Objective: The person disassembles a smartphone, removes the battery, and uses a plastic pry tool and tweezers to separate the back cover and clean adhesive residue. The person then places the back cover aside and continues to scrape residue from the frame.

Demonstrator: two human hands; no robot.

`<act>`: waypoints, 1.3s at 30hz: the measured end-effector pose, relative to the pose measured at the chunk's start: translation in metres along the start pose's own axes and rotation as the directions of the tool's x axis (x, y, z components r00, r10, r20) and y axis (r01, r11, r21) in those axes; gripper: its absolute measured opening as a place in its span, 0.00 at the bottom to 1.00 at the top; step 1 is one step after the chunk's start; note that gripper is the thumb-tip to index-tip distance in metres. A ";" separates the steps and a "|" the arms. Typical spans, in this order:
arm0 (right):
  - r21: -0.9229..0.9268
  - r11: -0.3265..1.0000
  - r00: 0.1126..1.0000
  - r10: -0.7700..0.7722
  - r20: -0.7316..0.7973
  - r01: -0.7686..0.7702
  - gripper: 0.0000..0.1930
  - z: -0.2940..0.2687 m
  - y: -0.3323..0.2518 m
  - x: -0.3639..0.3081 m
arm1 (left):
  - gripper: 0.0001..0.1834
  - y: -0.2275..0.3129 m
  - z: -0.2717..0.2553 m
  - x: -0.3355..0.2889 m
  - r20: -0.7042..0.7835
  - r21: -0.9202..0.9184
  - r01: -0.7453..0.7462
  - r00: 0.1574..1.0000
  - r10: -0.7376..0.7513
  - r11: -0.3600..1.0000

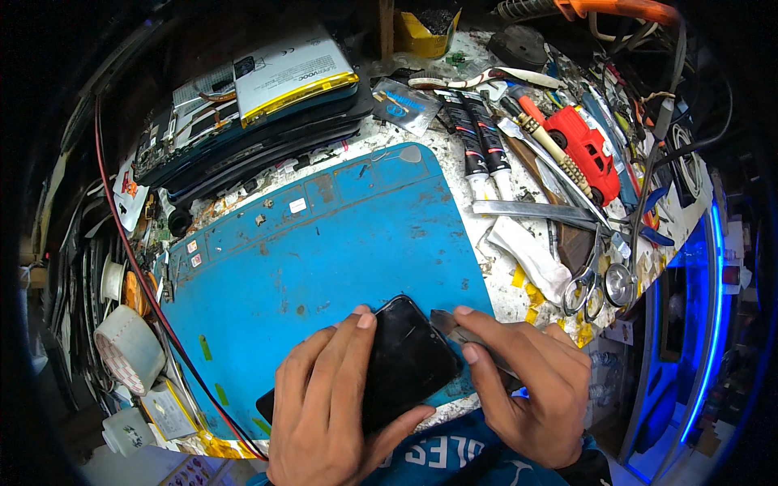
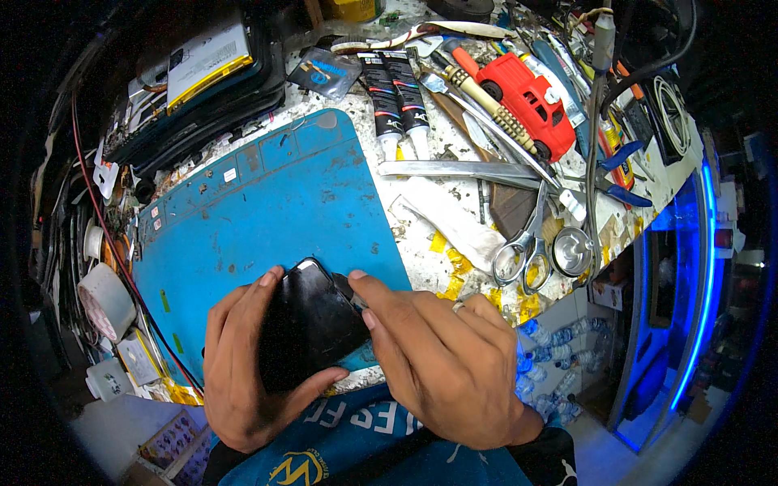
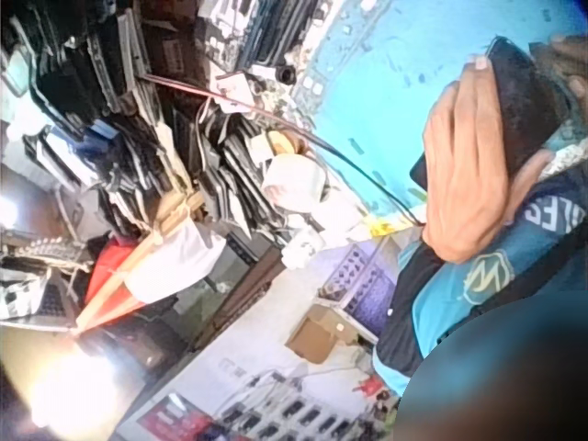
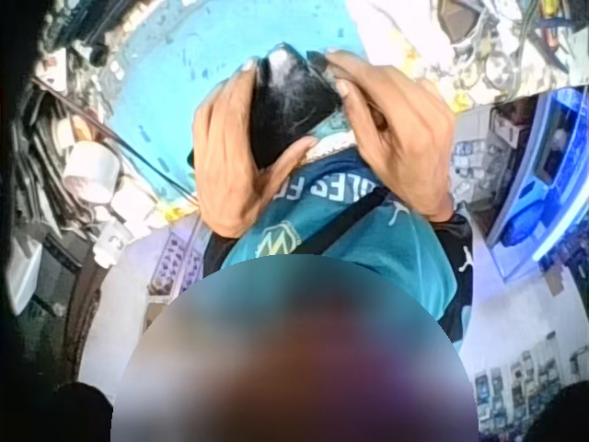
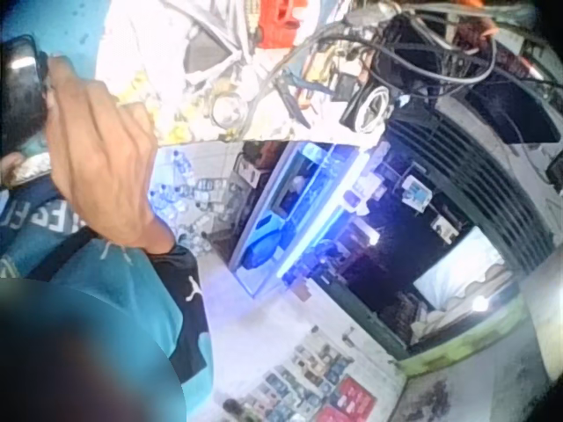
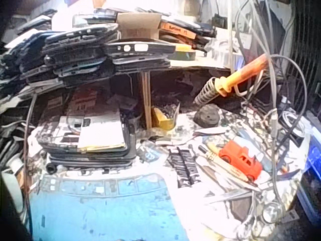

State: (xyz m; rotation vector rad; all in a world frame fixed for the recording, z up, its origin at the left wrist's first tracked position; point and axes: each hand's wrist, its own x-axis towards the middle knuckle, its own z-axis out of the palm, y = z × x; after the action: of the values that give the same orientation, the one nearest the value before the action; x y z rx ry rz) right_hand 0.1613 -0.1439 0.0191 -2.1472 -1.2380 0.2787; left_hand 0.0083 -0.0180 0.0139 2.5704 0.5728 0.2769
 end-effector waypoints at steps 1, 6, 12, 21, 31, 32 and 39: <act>-0.001 1.000 1.000 -0.006 -0.008 0.006 0.16 0.000 0.000 0.000 | 0.59 0.000 0.000 0.000 -0.002 0.002 0.001 1.000 -0.001 1.000; -0.181 0.980 0.996 -0.086 -0.018 0.082 0.17 0.004 0.001 -0.006 | 0.58 0.000 -0.001 0.001 -0.002 0.012 -0.006 1.000 0.006 1.000; -0.556 0.820 0.965 -0.240 -0.111 0.140 0.19 0.022 -0.014 -0.019 | 0.58 0.002 0.001 0.001 -0.021 0.031 -0.003 1.000 0.003 1.000; -0.049 0.995 0.996 -0.086 0.031 0.087 0.17 -0.001 0.001 0.000 | 0.58 0.001 0.002 0.001 -0.020 0.020 0.005 1.000 -0.005 1.000; -0.224 0.960 0.985 -0.174 -0.004 0.169 0.16 0.004 -0.001 -0.001 | 0.58 0.001 0.003 0.002 -0.034 0.030 -0.010 0.999 0.011 1.000; -0.375 0.896 0.967 -0.254 0.005 0.237 0.17 0.006 -0.004 -0.004 | 0.58 0.001 0.003 0.002 -0.036 0.038 -0.016 0.999 0.017 0.999; -0.193 0.965 0.984 -0.174 0.034 0.177 0.17 0.002 0.000 -0.002 | 0.58 0.000 0.003 0.001 -0.031 0.023 -0.013 0.999 0.013 1.000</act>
State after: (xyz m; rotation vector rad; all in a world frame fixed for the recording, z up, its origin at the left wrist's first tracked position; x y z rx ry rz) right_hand 0.1594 -0.1446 0.0169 -2.1826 -1.5098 0.1023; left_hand 0.0100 -0.0187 0.0111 2.5966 0.5739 0.3166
